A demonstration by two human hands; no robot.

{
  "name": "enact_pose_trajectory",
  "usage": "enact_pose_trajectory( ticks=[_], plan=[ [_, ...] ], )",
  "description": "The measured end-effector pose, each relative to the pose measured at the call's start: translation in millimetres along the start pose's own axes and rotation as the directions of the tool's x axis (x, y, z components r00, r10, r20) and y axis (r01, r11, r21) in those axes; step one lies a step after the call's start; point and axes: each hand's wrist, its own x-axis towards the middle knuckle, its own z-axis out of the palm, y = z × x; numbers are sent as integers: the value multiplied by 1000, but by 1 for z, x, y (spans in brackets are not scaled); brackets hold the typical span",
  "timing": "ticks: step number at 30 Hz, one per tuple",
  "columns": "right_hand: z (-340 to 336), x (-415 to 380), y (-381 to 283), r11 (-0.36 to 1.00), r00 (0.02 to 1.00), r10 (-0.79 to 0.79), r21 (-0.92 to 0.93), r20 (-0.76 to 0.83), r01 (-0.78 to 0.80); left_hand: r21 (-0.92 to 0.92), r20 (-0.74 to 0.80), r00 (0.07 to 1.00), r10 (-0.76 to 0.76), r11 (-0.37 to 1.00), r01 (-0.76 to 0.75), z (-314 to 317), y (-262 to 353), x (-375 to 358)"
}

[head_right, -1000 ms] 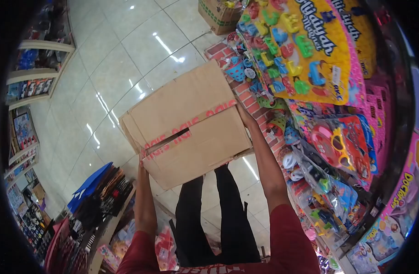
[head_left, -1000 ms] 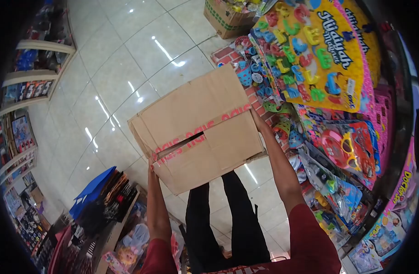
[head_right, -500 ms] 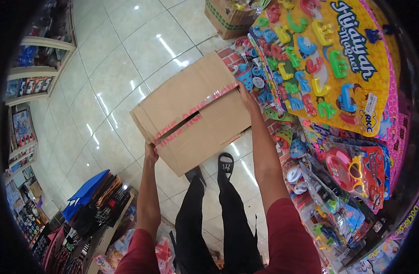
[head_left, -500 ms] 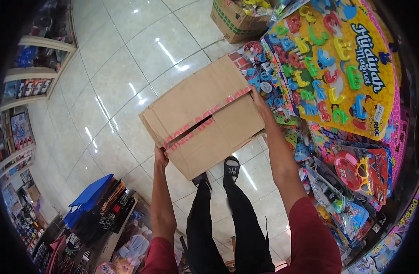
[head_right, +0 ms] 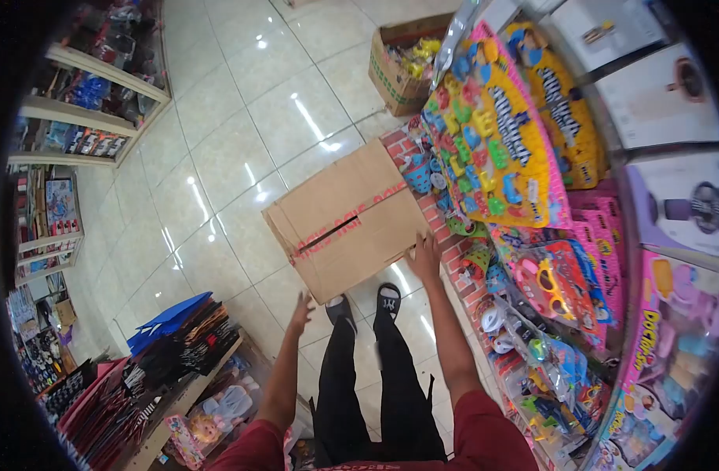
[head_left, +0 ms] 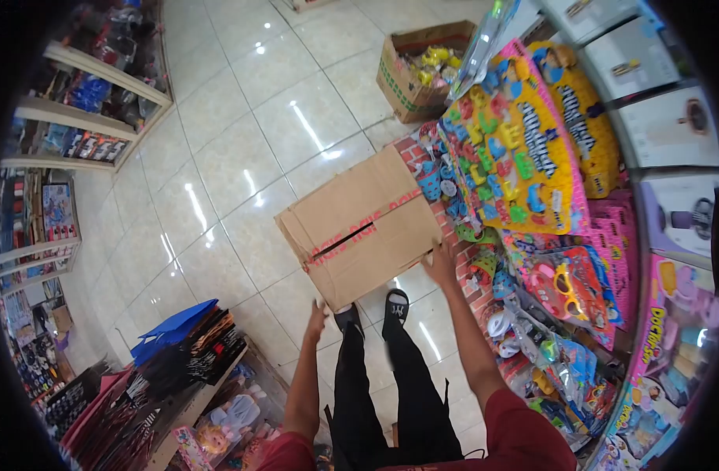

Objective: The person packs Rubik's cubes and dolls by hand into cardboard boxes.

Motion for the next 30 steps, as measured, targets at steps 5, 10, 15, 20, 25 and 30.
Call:
enact_pose_trajectory(
  ticks=[5,10,15,20,25,30],
  plan=[
    [7,-132,-14,987,898,143,9,417,-162,370,98,955,279,881,-295,25,-14,-86],
    [-48,-219,-38,911,690,39,257,723,-321,145,134,969,207,963,-225,45,-23,-153],
    [-74,-268,-33,870,683,-84,388,725,-305,-104,37,987,158,983,-153,53,-45,-226],
    [-108,-273,-18,916,615,-151,344,774,-208,37,90,982,167,985,-171,45,-120,-264],
    [-134,-263,-7,872,586,-33,310,810,-379,-43,-47,998,47,998,-50,54,-189,-299],
    [-147,-267,-11,767,678,-25,449,735,-459,-7,-43,998,34,999,-34,72,-218,-321]
  ],
)
